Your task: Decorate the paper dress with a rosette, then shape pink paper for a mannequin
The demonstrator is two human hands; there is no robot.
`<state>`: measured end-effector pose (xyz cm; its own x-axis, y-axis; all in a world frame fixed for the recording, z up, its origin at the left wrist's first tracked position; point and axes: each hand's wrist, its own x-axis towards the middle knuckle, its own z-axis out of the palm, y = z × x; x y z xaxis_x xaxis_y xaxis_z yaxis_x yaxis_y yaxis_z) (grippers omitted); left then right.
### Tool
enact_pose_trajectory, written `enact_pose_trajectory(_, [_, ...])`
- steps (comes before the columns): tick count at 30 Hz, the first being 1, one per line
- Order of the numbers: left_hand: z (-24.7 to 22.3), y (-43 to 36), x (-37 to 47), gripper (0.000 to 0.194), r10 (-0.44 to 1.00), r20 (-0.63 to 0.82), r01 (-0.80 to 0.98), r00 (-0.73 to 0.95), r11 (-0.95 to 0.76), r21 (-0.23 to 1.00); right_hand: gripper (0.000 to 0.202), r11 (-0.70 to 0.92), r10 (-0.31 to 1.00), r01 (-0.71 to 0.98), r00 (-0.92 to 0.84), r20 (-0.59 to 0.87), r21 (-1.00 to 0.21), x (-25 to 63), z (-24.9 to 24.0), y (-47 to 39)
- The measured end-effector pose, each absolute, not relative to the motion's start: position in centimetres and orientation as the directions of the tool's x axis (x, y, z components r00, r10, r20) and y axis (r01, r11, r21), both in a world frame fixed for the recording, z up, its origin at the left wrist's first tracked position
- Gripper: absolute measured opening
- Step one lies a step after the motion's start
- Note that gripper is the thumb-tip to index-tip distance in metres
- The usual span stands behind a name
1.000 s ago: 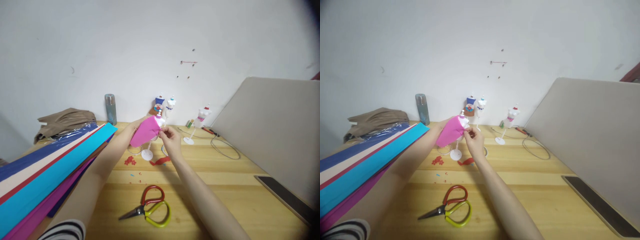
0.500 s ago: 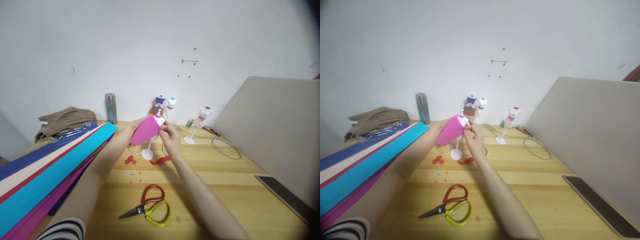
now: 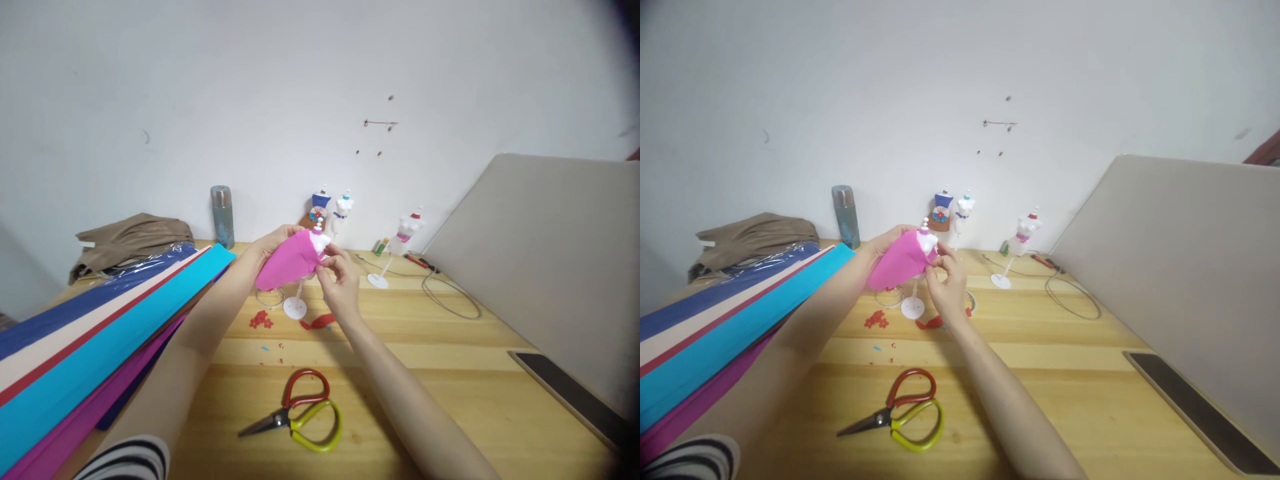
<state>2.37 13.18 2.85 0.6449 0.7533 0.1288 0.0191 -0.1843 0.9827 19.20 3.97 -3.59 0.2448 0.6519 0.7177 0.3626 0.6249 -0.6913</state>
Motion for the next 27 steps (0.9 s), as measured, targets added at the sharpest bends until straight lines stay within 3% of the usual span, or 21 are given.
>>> enact_pose_trajectory(4, [2.1, 15.0, 1.5, 0.036, 0.719, 0.19, -0.226, 0.668, -0.047, 0.973, 0.012, 0.625, 0.607, 0.456, 0.227, 0.761, -0.634, 19.0, -3.7, 3.8])
enact_pose_trajectory(9, [2.5, 15.0, 0.4, 0.059, 0.682, 0.236, -0.307, 0.692, -0.017, 0.951, 0.011, 0.647, 0.551, 0.516, 0.194, 0.812, -0.562, 18.7, -4.0, 3.8])
enact_pose_trajectory(16, [5.0, 12.3, -0.9, 0.078, 0.587, 0.275, -0.105, 0.761, -0.307, 0.946, 0.014, 0.645, 0.551, 0.516, 0.196, 0.811, -0.563, 18.9, -4.2, 3.9])
enact_pose_trajectory(21, [5.6, 11.9, -0.5, 0.073, 0.611, 0.317, 0.059, 0.725, -0.514, 0.856, 0.014, 0.625, 0.608, 0.473, 0.205, 0.767, -0.621, 18.9, -4.2, 4.0])
enact_pose_trajectory(27, [5.1, 11.7, 0.4, 0.061, 0.681, 0.33, 0.135, 0.654, -0.534, 0.834, 0.016, 0.569, 0.747, 0.275, 0.222, 0.627, -0.775, 19.0, -4.7, 4.4])
